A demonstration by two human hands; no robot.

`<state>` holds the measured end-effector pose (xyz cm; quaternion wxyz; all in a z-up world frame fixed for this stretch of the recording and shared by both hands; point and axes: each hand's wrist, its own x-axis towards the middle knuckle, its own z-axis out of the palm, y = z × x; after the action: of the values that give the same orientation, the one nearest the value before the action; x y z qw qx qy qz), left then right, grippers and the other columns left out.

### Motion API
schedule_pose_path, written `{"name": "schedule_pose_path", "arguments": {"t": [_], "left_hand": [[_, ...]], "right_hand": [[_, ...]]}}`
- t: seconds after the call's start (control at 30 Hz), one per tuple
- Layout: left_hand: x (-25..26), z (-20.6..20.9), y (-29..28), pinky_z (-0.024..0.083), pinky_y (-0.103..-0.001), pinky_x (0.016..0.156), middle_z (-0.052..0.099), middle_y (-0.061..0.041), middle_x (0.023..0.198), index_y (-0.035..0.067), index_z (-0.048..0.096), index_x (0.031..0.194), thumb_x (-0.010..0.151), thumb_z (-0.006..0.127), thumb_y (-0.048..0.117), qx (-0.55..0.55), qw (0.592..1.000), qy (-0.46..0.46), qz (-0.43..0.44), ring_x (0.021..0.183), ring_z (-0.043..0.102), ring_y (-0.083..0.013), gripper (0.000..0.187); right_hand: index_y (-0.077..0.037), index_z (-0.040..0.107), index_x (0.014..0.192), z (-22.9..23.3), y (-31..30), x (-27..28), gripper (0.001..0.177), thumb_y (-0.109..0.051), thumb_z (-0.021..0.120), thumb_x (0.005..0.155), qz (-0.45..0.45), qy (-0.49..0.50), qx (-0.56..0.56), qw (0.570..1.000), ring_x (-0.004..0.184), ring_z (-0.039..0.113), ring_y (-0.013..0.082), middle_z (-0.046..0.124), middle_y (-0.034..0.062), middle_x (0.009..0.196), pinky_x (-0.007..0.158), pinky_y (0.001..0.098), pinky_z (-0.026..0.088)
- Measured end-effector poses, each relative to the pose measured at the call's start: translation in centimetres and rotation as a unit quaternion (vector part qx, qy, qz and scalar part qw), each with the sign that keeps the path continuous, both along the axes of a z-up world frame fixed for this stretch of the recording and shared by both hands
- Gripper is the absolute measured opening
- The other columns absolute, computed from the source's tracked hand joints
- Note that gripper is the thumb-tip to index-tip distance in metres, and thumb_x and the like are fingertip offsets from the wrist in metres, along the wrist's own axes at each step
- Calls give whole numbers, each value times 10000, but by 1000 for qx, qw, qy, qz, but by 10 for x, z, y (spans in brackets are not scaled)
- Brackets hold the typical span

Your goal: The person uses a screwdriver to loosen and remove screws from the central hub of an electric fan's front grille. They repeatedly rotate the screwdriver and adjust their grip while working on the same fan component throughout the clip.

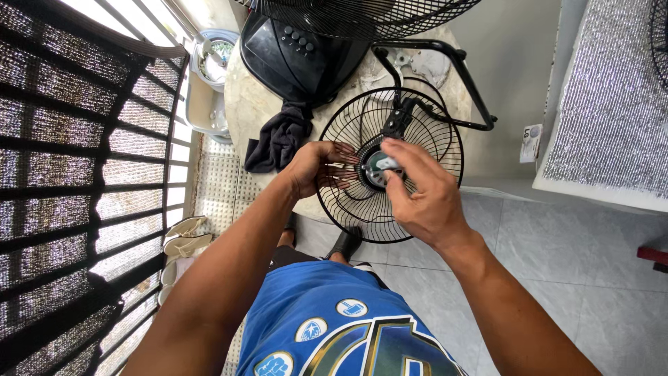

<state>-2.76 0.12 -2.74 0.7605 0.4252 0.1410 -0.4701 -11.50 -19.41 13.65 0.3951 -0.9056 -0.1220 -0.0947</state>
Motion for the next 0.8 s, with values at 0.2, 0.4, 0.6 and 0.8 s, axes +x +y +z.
{"name": "schedule_pose_path", "arguments": {"t": [0.2, 0.4, 0.6, 0.8], "left_hand": [[2, -11, 3, 629, -420, 735, 736, -138, 1093, 12, 614, 1216, 869, 473, 139, -29, 999, 14, 9, 874, 707, -244, 396], [5, -12, 3, 616, -396, 722, 741, -98, 1090, 33, 641, 1246, 870, 489, 164, -5, 1000, 25, -5, 892, 720, -226, 426], [6, -9, 3, 610, -401, 703, 747, -96, 1055, 32, 656, 1229, 850, 497, 167, -6, 999, 33, 1, 845, 713, -221, 433], [5, -4, 3, 623, -410, 721, 748, -107, 1059, 38, 656, 1207, 837, 496, 162, 7, 999, 40, 7, 872, 742, -230, 422]], "right_hand": [[-77, 726, 1263, -5, 9, 6, 352, -73, 775, 915, -7, 50, 13, 999, 1005, 729, 223, 674, 146, 1163, 873, 309, 628], [-11, 659, 1336, -2, 8, 16, 400, 8, 657, 937, 19, 17, 1, 1000, 1141, 719, 224, 701, 129, 1279, 985, 339, 588], [-28, 712, 1212, 1, 13, 17, 322, -80, 780, 902, -23, 26, -23, 999, 972, 721, 205, 713, 140, 1137, 831, 301, 592], [-17, 687, 1325, 4, 6, 17, 353, -65, 715, 977, 23, 49, 0, 999, 1129, 716, 215, 709, 120, 1285, 974, 329, 583]]}}
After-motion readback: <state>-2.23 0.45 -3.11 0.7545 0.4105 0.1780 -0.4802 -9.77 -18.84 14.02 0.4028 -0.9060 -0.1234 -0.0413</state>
